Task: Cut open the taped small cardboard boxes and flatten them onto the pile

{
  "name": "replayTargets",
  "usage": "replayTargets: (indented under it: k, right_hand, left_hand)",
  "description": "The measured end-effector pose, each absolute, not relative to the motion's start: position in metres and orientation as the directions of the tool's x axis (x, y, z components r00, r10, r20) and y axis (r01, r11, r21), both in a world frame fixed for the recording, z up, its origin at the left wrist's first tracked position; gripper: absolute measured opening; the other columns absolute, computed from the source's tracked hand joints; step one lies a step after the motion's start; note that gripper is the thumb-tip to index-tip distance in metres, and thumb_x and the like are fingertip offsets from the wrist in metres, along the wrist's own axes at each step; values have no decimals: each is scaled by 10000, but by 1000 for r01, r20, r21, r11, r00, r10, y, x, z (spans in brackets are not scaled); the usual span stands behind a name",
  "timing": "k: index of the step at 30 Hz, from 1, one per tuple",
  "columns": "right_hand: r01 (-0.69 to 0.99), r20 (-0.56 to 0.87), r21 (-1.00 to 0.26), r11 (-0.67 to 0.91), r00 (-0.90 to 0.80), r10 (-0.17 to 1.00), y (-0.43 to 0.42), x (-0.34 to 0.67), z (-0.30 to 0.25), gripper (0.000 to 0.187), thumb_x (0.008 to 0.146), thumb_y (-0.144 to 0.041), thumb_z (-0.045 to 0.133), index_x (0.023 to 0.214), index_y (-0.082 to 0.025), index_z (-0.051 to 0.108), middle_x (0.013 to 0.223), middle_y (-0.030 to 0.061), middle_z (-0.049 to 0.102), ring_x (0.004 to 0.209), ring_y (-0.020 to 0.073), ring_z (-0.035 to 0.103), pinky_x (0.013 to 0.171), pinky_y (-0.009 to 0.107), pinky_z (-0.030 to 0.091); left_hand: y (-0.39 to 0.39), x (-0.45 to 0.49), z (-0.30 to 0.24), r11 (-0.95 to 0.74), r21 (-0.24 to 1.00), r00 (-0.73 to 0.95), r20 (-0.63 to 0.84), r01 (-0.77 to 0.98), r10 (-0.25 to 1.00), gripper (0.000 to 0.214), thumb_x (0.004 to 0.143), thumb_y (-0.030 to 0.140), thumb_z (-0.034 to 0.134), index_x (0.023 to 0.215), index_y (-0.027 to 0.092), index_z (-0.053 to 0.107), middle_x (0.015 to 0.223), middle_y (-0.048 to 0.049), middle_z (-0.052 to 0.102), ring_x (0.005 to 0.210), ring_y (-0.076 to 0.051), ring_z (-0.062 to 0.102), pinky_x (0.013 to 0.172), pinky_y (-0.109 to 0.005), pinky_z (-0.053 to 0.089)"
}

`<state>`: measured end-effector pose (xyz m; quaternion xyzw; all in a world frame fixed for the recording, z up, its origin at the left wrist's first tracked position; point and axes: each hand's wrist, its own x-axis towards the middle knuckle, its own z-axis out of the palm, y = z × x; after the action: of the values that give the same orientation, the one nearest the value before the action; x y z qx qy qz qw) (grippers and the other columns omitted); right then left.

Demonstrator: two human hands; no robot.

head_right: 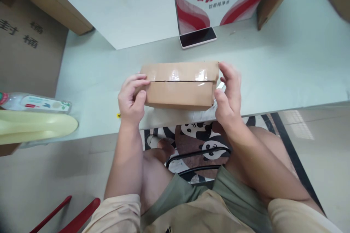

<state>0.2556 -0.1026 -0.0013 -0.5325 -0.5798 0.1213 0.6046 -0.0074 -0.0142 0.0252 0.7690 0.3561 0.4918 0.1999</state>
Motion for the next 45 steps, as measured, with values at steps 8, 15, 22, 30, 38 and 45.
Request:
replayTargets:
  k: [8, 15, 22, 30, 38, 45]
  right_hand:
    - [269, 272, -947, 174, 390, 880, -90, 264, -31, 488, 981, -567, 452, 1401, -324, 508, 1381, 82, 627, 1242, 259, 635, 1055, 521, 518]
    - [269, 298, -917, 293, -24, 954, -102, 235, -1, 556, 992, -622, 403, 1437, -324, 551, 1534, 43, 538, 1466, 268, 466, 1240, 536, 363]
    - [452, 397, -792, 411, -129, 909, -110, 234, 15, 580, 970, -592, 489, 1502, -362, 466, 1695, 27, 266, 1587, 286, 238, 1295, 569, 233]
    - [405, 559, -771, 491, 60, 827, -119, 243, 18, 582, 912, -643, 508, 1426, -370, 536, 1432, 54, 582, 1448, 330, 456, 1230, 595, 376]
    - [555, 598, -703, 446, 122, 792, -116, 240, 25, 318, 946, -424, 562, 1208, -333, 718, 1267, 82, 612, 1334, 299, 550, 1198, 587, 419]
    - [480, 415, -801, 356, 17, 910, -111, 242, 17, 410, 952, -476, 578, 1320, -311, 651, 1599, 62, 439, 1507, 313, 399, 1245, 573, 347]
  left_hand:
    - [6, -38, 7, -505, 836, -27, 522, 214, 853, 188, 841, 250, 580, 952, 235, 731, 1156, -51, 720, 1181, -222, 642, 1090, -382, 474]
    - [8, -32, -10, -165, 982, -211, 142, -92, 967, 257, 806, 433, 613, 935, 231, 706, 1064, -40, 737, 1000, -194, 687, 825, -296, 549]
    - [-9, -5, -17, 177, 974, 166, -154, -138, 974, 557, 805, 680, 598, 1083, 206, 689, 1212, -112, 737, 1195, -272, 666, 917, -358, 568]
    - [-19, 1, -11, 421, 906, 489, -350, -38, 799, 627, 835, 757, 519, 1124, 233, 707, 972, -114, 783, 856, -282, 756, 668, -392, 618]
    - [-24, 1, -14, 297, 916, 572, -400, 269, 716, 322, 823, 436, 683, 1056, 225, 755, 904, -84, 788, 784, -237, 758, 606, -332, 599]
    - [-17, -4, 1, -117, 971, 70, 104, 209, 992, 274, 876, 382, 593, 994, 204, 765, 999, -86, 781, 985, -247, 729, 914, -438, 583]
